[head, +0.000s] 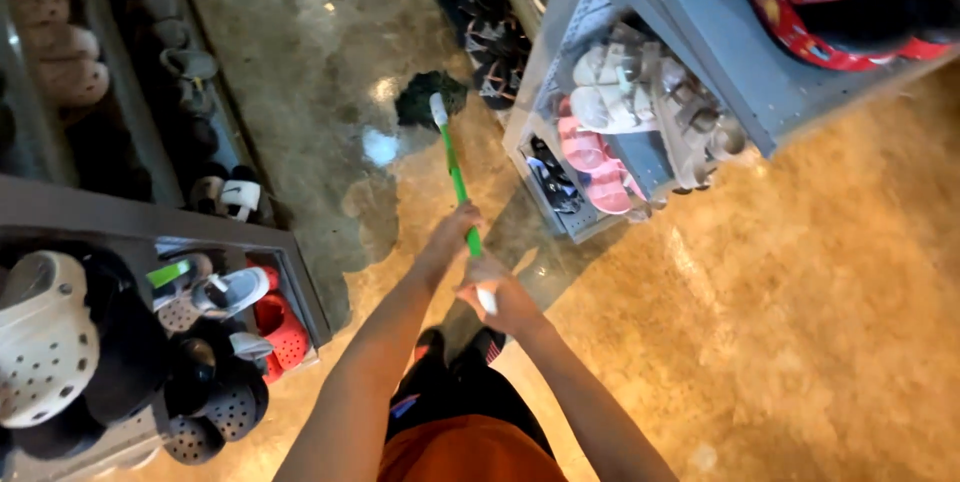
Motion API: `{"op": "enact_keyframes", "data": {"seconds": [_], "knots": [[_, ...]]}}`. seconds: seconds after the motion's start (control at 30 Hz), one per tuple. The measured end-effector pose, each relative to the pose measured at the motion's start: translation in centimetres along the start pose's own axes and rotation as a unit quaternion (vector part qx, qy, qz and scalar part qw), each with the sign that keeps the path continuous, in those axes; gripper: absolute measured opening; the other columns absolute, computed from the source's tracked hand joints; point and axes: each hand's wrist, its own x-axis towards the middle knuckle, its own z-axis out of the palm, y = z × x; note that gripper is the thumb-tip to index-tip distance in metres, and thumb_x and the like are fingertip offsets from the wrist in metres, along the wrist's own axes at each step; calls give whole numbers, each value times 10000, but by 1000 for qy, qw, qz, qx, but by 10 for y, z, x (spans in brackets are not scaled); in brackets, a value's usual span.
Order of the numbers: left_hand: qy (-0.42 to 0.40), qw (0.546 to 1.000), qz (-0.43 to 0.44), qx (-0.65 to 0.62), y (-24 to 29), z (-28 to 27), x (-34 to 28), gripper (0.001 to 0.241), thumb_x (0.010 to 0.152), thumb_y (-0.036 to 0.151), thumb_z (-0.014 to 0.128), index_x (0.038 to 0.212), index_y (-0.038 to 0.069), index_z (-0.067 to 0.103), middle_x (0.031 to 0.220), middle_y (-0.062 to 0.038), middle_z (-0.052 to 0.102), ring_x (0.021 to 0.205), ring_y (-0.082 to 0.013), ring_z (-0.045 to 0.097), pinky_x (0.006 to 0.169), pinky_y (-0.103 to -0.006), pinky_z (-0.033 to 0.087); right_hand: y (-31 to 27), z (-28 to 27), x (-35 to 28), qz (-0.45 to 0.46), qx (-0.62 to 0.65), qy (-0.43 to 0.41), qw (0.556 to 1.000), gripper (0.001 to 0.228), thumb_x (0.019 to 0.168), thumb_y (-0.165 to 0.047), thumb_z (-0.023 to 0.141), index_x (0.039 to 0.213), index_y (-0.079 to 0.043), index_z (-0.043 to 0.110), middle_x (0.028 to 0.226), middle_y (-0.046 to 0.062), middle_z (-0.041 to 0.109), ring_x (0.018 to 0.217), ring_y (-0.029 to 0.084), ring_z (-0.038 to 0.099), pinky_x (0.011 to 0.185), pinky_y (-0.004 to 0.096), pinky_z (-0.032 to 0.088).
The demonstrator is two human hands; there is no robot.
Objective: Mopping the floor in a retail store aisle and rinsing the mop in a bucket.
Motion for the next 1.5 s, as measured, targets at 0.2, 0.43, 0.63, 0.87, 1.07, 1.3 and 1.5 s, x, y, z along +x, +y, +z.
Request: {"op": "enact_keyframes", "data": {"seconds": [0.2, 0.43, 0.63, 0.87, 1.07, 1.3, 1.5], "knots": [[13, 853, -260, -451, 185, -24, -18, 98, 851, 109, 694, 900, 100, 610, 860, -12, 543, 830, -152, 533, 718, -343, 443, 187, 109, -285, 400, 249, -17, 882, 585, 793, 21, 606, 1340, -188, 581, 861, 70, 584, 753, 256, 535, 836, 406, 516], [-71, 937, -161, -302, 151, -11, -59, 49, 886, 118, 647, 854, 85, 631, 909, -43, 587, 872, -226, 586, 775, -364, 481, 16, 81, -158, 432, 219, 196, 853, 346, 879, -106, 703, 1136, -292, 564, 766, 108, 568, 684, 310, 583, 797, 516, 454], [-29, 966, -25, -255, 97, -57, 20, 293, 716, 266, 758, 793, 53, 572, 859, -111, 566, 824, -333, 584, 726, -427, 476, -37, 28, -36, 78, -8, 125, 989, 221, 900, -80, 754, 821, -59, 550, 836, 105, 576, 847, 298, 587, 832, 424, 502], [-56, 985, -17, -162, 175, 59, -35, 171, 761, 207, 678, 648, 123, 581, 720, -104, 581, 775, -352, 602, 668, -493, 450, -154, -31, -116, 156, -49, 143, 976, 174, 877, -148, 786, 926, -28, 670, 929, 123, 701, 927, 300, 720, 1081, 484, 498], [-211, 969, 47, -121, 323, 26, -7, 45, 759, 104, 594, 784, 124, 626, 840, -85, 663, 903, -350, 670, 695, -490, 567, -203, -38, -200, 182, -26, 421, 888, 168, 969, -137, 686, 980, 24, 640, 949, 149, 717, 965, 271, 730, 1124, 552, 533], [-300, 951, 37, -59, 316, 20, -17, 98, 823, 98, 616, 828, 136, 706, 841, -131, 714, 852, -362, 732, 687, -505, 583, -177, -28, -213, 138, -68, 427, 891, 187, 1019, -131, 619, 963, 48, 612, 888, 171, 705, 900, 282, 737, 1010, 556, 603], [-293, 948, -103, -69, 236, 1, -14, 157, 900, 189, 594, 846, 166, 740, 865, -135, 726, 841, -374, 720, 706, -500, 575, -120, -7, -169, 124, 2, 320, 939, 127, 1023, -111, 598, 977, 0, 638, 947, 166, 728, 984, 307, 742, 1116, 542, 537]]}}
